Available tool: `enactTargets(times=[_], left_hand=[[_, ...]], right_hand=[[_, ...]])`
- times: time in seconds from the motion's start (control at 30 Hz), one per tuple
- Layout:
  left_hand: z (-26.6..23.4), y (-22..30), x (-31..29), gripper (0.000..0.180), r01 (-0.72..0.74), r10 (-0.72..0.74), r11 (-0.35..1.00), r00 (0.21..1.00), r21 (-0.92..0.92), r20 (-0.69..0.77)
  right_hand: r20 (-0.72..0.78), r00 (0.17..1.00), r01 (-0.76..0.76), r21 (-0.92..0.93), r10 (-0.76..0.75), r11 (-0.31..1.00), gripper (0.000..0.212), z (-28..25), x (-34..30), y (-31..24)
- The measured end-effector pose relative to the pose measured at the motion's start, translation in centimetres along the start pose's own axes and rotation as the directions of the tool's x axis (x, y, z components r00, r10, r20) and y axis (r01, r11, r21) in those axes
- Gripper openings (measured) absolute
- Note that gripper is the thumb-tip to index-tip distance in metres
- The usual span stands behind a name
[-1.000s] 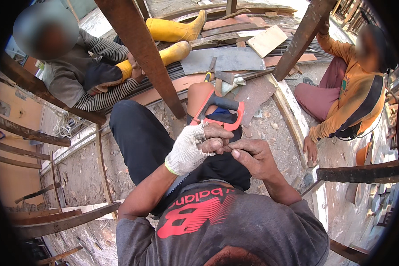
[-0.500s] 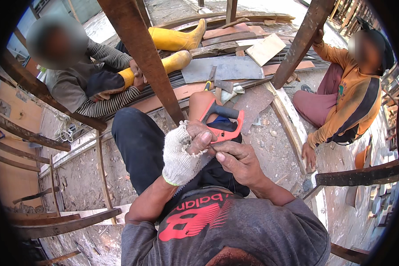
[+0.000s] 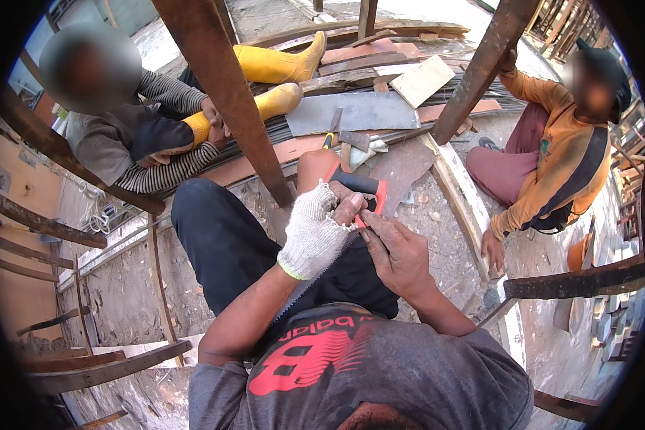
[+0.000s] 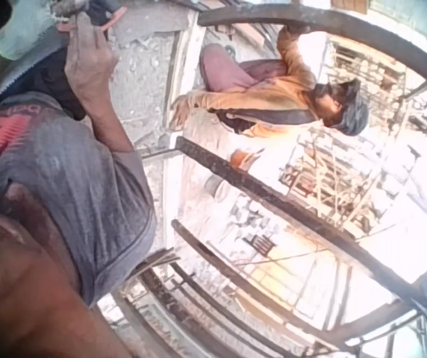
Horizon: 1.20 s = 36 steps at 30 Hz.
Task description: The person fits a plastic handle onto a hand saw blade, using an axe as a mallet to tap pieces into place and checking the alignment with their hands.
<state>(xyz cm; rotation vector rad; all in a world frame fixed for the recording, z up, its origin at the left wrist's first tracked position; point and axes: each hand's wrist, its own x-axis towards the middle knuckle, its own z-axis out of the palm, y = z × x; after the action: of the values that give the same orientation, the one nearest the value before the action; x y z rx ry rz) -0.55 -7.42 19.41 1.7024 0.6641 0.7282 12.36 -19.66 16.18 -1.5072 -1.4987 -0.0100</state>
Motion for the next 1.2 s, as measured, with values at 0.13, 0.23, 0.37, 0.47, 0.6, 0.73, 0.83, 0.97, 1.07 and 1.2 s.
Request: enactTargets(times=[0.13,0.23,0.37,0.47,0.6,0.73,0.83,0.97,1.07,1.2], left_hand=[[-0.4,-3.0,-0.9,0.024,-0.264,0.271,0.882,0.962,0.392,0.036],[-1.9,-3.2,-1.9,0.047,-0.292,0.262,0.597,0.951,0.747,0.162],[-0.7,-4.2,-4.6,0.081,-0.255,0.068,0.374,0.967,0.892,0.247],[0.1,-5.2,-4.8,0.090,-0.208,-0.019,0.370,0.973,0.905,0.231],[-0.3,-4.2,-3.7,0.086,-0.142,-0.133,0.498,0.962,0.855,0.238],[-3.3,-2.9,-3.1,0.082,-0.206,0.129,0.884,0.970,0.420,0.205],[-5.9,-2.2,-2.2,0.094,0.459,-0.186,0.662,0.867,-0.593,0.463],[-5.2,-2.3,-2.5,0.098,0.558,-0.096,0.267,0.826,-0.785,0.555],[-4.4,-3.2,-3.5,0.099,0.505,-0.113,0.289,0.862,-0.814,0.494],[-4.2,-3.8,-4.0,0.099,0.494,-0.101,0.287,0.868,-0.821,0.487]], right_hand=[[0.076,0.990,-0.120,0.011,0.119,0.993,0.026,-1.4,-2.3,1.8],[0.184,0.942,-0.314,0.183,0.282,0.931,0.020,-2.0,-4.1,4.6],[0.298,0.836,-0.544,0.335,0.461,0.769,0.019,-0.6,-9.2,6.5],[0.333,0.723,-0.690,0.389,0.606,0.610,0.021,0.3,-8.6,6.3],[0.494,0.515,-0.809,0.550,0.700,0.208,0.025,0.0,-7.8,7.2],[0.505,0.636,-0.697,0.700,0.584,0.155,0.026,-0.7,-5.9,5.8],[0.268,0.891,-0.448,0.639,0.365,0.625,0.025,-1.4,-1.9,3.2],[0.027,0.998,0.039,0.323,-0.051,0.946,0.025,-1.4,3.1,0.1],[0.149,0.989,-0.071,0.352,0.019,0.933,0.031,-1.0,3.8,-0.2],[0.200,0.980,-0.055,0.276,-0.001,0.960,0.037,-1.0,4.1,0.3]])
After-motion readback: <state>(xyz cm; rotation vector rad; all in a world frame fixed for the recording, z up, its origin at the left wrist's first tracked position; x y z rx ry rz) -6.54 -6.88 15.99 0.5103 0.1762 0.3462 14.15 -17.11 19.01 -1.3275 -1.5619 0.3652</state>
